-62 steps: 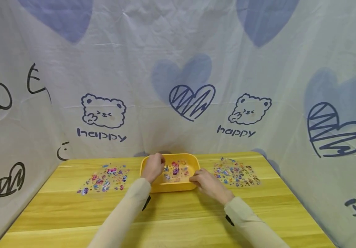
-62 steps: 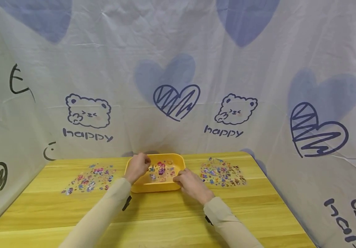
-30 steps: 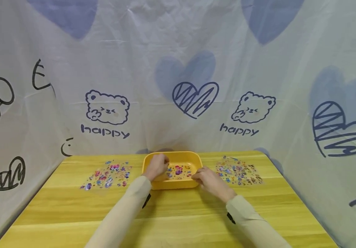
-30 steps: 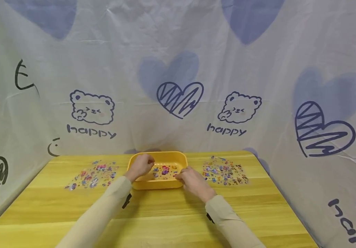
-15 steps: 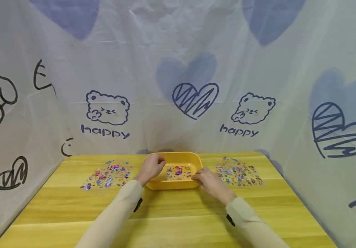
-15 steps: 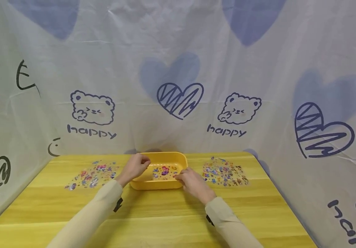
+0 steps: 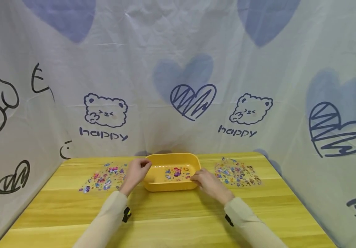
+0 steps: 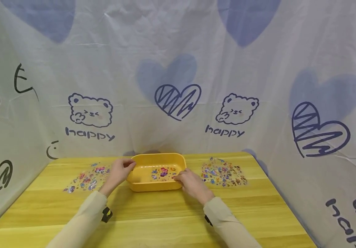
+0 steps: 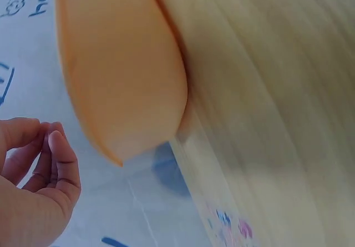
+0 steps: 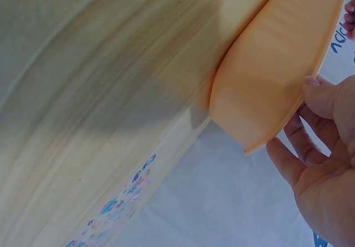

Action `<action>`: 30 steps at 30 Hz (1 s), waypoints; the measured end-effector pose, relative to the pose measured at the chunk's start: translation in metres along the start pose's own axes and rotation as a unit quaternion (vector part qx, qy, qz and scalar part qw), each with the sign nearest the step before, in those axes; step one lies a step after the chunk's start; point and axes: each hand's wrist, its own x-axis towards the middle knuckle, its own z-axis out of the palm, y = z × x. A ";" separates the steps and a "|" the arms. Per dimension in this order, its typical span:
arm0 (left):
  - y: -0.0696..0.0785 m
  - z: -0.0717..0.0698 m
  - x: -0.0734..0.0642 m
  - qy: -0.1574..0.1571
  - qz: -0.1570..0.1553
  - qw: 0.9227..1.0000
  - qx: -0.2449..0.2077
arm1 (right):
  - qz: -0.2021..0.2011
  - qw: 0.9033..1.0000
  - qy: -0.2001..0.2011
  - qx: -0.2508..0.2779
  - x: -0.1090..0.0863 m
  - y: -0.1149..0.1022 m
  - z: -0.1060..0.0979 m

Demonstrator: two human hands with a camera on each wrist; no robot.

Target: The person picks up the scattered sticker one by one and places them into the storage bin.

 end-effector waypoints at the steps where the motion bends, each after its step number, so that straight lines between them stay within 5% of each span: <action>1: -0.002 -0.003 0.000 0.005 -0.002 1.000 -0.003 | -0.001 1.000 0.000 -0.001 0.000 0.000 0.000; 16: -0.021 -0.035 -0.004 -0.017 -0.033 0.999 -0.011 | 0.004 1.000 -0.011 0.002 0.001 0.002 0.000; 30: -0.046 -0.067 -0.012 0.003 -0.057 0.996 0.065 | 0.008 1.000 -0.011 -0.003 0.000 0.000 -0.001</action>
